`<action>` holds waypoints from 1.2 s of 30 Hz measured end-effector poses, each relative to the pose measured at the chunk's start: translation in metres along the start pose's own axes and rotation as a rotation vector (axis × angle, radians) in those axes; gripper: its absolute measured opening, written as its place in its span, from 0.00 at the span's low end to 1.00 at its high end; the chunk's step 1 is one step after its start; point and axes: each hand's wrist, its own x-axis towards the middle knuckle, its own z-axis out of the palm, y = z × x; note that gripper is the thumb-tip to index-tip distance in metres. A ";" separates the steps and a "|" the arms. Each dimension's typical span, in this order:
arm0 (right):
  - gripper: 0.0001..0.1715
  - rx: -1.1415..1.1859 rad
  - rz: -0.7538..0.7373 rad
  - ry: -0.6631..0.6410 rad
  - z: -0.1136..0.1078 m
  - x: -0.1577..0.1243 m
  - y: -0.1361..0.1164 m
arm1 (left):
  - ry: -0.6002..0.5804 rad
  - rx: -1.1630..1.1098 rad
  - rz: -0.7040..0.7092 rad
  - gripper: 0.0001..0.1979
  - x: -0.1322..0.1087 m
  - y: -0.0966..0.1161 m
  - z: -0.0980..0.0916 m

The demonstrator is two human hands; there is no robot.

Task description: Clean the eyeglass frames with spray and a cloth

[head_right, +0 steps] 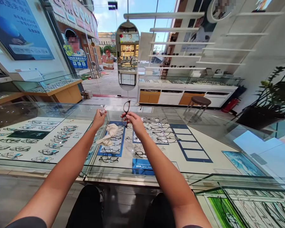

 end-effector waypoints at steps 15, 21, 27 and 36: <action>0.19 -0.003 -0.001 -0.020 0.001 0.000 0.001 | -0.010 0.141 -0.088 0.12 -0.007 -0.006 0.002; 0.19 -0.004 0.007 -0.017 0.001 -0.001 -0.001 | -0.007 0.146 -0.126 0.22 -0.012 0.007 -0.002; 0.18 -0.006 -0.001 -0.006 0.001 -0.001 -0.002 | 0.488 0.192 0.088 0.18 -0.028 0.048 -0.025; 0.17 -0.020 -0.004 -0.020 0.001 -0.001 -0.002 | -0.362 0.624 -0.033 0.21 -0.031 0.042 -0.019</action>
